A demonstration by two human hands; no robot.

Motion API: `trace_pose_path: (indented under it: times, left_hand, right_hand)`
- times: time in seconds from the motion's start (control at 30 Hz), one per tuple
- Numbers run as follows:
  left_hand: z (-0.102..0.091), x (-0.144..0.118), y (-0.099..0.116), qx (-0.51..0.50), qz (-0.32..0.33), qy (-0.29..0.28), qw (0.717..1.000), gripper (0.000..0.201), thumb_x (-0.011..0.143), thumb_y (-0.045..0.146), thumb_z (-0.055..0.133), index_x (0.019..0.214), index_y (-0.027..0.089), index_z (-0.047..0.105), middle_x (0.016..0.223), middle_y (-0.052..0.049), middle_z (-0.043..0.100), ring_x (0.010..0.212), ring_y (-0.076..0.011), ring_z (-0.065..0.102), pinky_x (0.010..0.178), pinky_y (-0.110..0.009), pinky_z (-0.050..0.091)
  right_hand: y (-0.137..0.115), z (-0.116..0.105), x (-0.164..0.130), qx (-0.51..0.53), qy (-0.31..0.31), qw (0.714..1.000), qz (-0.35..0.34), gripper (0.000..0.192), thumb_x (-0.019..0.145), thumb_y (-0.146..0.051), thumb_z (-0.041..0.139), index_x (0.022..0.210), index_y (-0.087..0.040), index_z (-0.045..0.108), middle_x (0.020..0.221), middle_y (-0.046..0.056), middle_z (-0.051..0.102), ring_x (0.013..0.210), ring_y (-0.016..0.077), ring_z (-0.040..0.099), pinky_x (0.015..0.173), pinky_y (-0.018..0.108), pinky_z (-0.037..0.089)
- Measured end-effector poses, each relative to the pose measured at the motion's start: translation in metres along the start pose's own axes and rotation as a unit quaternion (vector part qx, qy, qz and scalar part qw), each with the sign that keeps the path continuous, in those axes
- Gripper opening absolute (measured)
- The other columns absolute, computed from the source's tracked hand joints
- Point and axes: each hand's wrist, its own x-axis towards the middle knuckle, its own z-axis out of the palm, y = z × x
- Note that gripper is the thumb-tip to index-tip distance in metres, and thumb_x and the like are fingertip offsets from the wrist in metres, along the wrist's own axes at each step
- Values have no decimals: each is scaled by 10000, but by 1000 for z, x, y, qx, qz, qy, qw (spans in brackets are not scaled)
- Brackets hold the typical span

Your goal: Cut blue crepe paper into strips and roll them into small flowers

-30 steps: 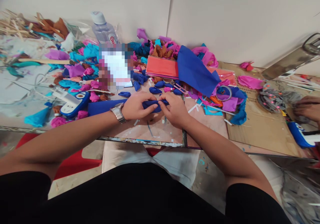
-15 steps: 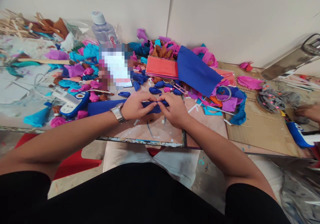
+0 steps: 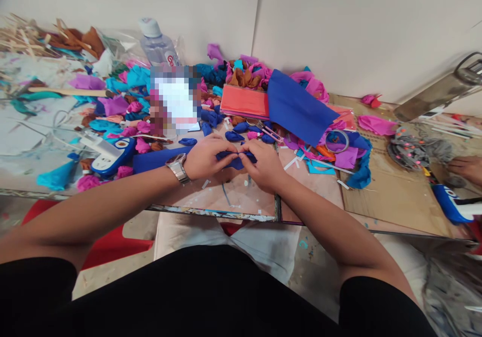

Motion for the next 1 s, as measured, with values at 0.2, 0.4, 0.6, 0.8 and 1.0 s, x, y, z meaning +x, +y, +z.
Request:
trace_pose_path:
  times: [0.2,0.4,0.6,0.8,1.0]
  left_hand:
    - [-1,1,0,3,-11,-10,1000,267,1043,404,562,1094,246,771,1057,-28,832,953,-218,748,973,-402,472]
    - [-2,0,1,0,-20,-3,1000,267,1021,379,575,1109,254,795,1047,-34,833,943,-220,744,936,-386,489]
    - [-2,0,1,1,-18,-5,1000,286,1030,408,572,1102,255,804,1026,-31,835,915,-212,744,927,-380,493]
    - [-1,0,-1,14,-30,-4,999,333,1054,433,540,1144,251,805,1060,-32,835,920,-221,739,889,-375,501]
    - [-5,0,0,-6,-50,-15,999,355,1053,474,537,1124,258,810,1054,-24,837,925,-217,757,817,-342,505]
  right_hand:
    - [0,1,0,1,-14,1000,25,83,984,-288,576,977,-233,637,956,69,705,898,251,649,836,398,495]
    - [0,0,0,10,-3,1000,27,64,964,-284,607,976,-239,651,960,62,713,901,248,656,836,395,500]
    - [1,0,1,3,-1,1000,10,78,973,-271,585,953,-233,649,938,69,713,889,250,657,823,397,501]
    - [2,0,0,-3,19,1000,16,74,968,-280,588,954,-234,644,935,62,712,871,237,655,817,384,503]
    - [3,1,0,8,31,999,38,73,960,-287,604,929,-236,646,910,50,718,841,229,662,794,375,502]
